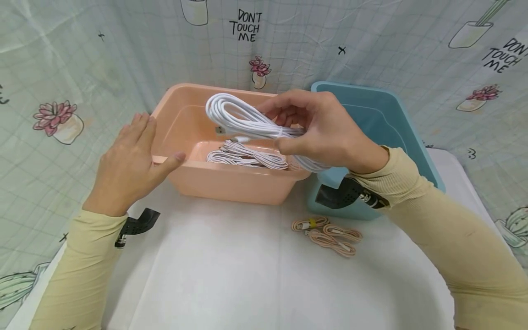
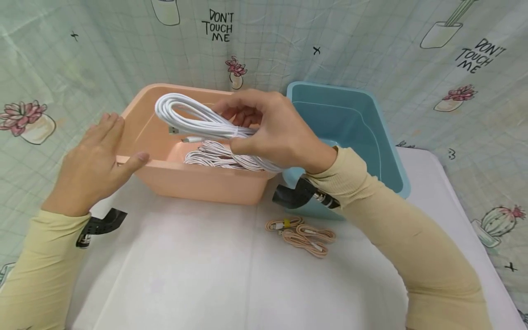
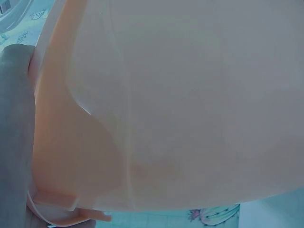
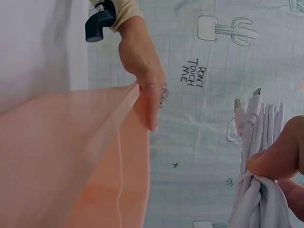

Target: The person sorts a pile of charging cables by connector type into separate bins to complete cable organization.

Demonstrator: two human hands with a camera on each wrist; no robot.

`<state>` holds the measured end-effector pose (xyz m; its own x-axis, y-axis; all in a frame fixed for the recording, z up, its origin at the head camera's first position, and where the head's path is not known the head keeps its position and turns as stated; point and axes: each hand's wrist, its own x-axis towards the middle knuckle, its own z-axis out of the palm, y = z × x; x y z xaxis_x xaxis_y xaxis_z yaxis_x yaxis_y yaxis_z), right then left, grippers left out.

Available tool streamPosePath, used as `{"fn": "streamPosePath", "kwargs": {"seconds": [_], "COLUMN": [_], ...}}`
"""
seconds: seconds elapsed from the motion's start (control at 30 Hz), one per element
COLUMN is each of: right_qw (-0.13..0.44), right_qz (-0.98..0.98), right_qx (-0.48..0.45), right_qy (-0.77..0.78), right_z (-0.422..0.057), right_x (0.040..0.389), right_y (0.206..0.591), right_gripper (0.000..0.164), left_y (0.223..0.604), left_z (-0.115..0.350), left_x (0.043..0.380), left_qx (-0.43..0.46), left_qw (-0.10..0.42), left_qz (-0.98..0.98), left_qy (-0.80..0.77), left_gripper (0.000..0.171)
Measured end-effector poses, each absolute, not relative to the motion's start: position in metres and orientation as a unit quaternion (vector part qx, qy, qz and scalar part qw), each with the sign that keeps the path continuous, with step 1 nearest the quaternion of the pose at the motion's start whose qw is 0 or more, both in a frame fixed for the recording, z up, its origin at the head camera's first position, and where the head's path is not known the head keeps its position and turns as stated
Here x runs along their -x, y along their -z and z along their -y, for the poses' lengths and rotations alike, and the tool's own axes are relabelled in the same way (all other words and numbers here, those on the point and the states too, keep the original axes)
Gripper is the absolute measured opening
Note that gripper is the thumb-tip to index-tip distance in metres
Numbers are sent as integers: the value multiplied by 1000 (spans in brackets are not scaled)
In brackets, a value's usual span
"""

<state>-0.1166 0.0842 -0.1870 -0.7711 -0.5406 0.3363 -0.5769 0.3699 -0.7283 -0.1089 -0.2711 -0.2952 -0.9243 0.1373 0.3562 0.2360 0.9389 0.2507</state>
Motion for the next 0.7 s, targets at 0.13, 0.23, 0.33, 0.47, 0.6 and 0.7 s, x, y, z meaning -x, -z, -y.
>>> {"fn": "streamPosePath", "kwargs": {"seconds": [0.13,0.23,0.33,0.47,0.6,0.7], "right_qw": [23,19,13,8,4,5], "right_qz": [832,832,829,833,831,832], "right_qx": [-330,-330,-332,-329,-327,-325], "right_qy": [-444,-446,-450,-446,-450,-450], "right_z": [-82,-79,-76,-73,-70,-68], "right_x": [123,129,135,144,153,159], "right_y": [185,185,185,185,185,185], "right_gripper": [44,46,47,47,45,45], "left_y": [294,293,293,293,292,291], "left_z": [271,271,271,270,270,270], "left_x": [108,107,106,106,106,106], "left_qx": [97,99,101,105,104,102], "left_qw": [173,175,175,176,176,175], "left_qz": [969,968,968,968,968,968], "left_qy": [148,149,149,147,146,147], "left_gripper": [99,98,98,99,99,99]}}
